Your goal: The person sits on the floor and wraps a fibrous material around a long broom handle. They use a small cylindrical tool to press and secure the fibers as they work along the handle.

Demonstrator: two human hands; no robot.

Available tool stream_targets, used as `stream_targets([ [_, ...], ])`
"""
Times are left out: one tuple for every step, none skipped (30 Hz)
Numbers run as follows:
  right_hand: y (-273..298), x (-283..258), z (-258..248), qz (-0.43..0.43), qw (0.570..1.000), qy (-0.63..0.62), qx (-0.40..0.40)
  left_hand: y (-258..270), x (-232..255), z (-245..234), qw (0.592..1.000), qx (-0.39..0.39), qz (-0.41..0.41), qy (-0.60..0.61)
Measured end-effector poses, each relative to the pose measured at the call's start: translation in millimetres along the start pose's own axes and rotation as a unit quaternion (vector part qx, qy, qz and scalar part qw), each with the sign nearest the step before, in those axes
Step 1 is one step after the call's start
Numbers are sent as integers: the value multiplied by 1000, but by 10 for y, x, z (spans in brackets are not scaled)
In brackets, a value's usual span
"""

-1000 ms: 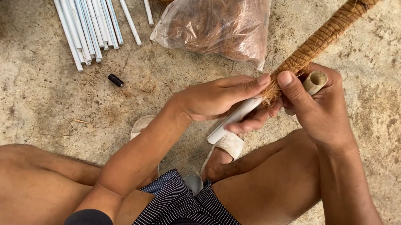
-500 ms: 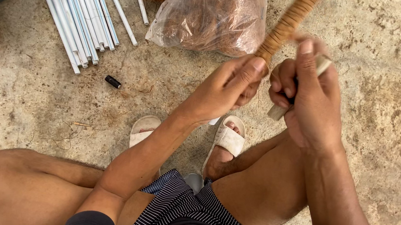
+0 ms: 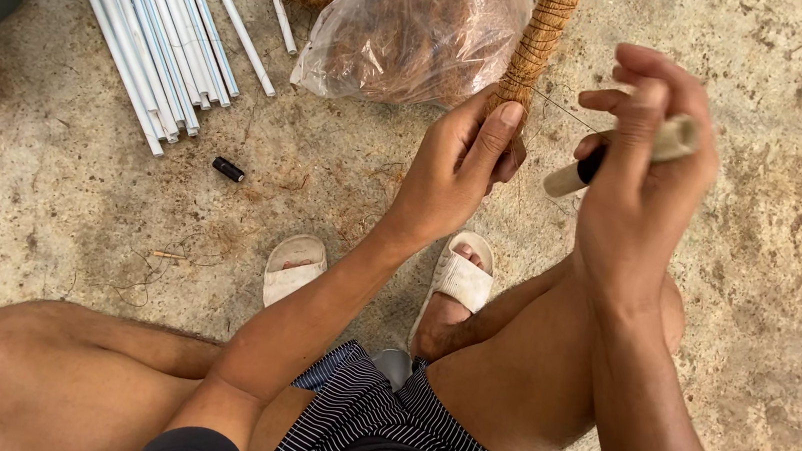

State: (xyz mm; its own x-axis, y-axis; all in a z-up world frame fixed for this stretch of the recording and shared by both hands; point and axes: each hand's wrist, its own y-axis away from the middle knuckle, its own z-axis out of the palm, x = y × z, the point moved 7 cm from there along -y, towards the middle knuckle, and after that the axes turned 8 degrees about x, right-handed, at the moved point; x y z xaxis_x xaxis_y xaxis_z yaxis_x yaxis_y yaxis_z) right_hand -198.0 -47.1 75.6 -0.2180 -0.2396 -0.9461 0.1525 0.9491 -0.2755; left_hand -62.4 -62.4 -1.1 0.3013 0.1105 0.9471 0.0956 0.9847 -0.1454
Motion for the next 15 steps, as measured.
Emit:
stream_targets([
  [-16, 15, 29, 13, 998, 52, -16, -4, -5, -1, 1000, 3, -4, 4],
  [-27, 27, 57, 27, 994, 103, -32, -8, -11, -2, 1000, 6, -9, 7],
  [-31, 38, 92, 40, 986, 153, -48, -12, -7, -14, 1000, 11, -3, -10],
  [-26, 48, 125, 53, 976, 201, -66, -16, -6, -27, 999, 16, 3, -27],
  [-12, -22, 167, 22, 979, 184, -81, -22, -10, -38, 999, 21, 8, -44],
  [26, -98, 197, -8, 981, 168, -97, -21, 26, -55, 996, 32, 45, -66],
  [59, -168, 221, -38, 981, 151, -114, -8, 59, -68, 992, 44, 82, -89],
  [43, -166, 217, -23, 983, 139, -121, 8, 90, -80, 985, 55, 118, -111],
  [42, -154, 214, -5, 984, 127, -126, 23, 67, -83, 981, 57, 117, -144],
  [55, -136, 220, 13, 985, 116, -131, 24, 45, -84, 975, 60, 116, -178],
  [35, -143, 221, 2, 984, 126, -126, 0, 34, -88, 968, 63, 119, -211],
  [21, -145, 233, -9, 983, 137, -121, -9, 59, -73, 953, 74, 145, -257],
  [23, -142, 262, -19, 982, 145, -118, -6, 87, -55, 933, 86, 170, -304],
  [19, -132, 273, -16, 984, 137, -112, 4, 119, -38, 911, 98, 194, -350],
  [30, -122, 265, -11, 986, 130, -105, 21, 118, -17, 899, 104, 192, -380],
])
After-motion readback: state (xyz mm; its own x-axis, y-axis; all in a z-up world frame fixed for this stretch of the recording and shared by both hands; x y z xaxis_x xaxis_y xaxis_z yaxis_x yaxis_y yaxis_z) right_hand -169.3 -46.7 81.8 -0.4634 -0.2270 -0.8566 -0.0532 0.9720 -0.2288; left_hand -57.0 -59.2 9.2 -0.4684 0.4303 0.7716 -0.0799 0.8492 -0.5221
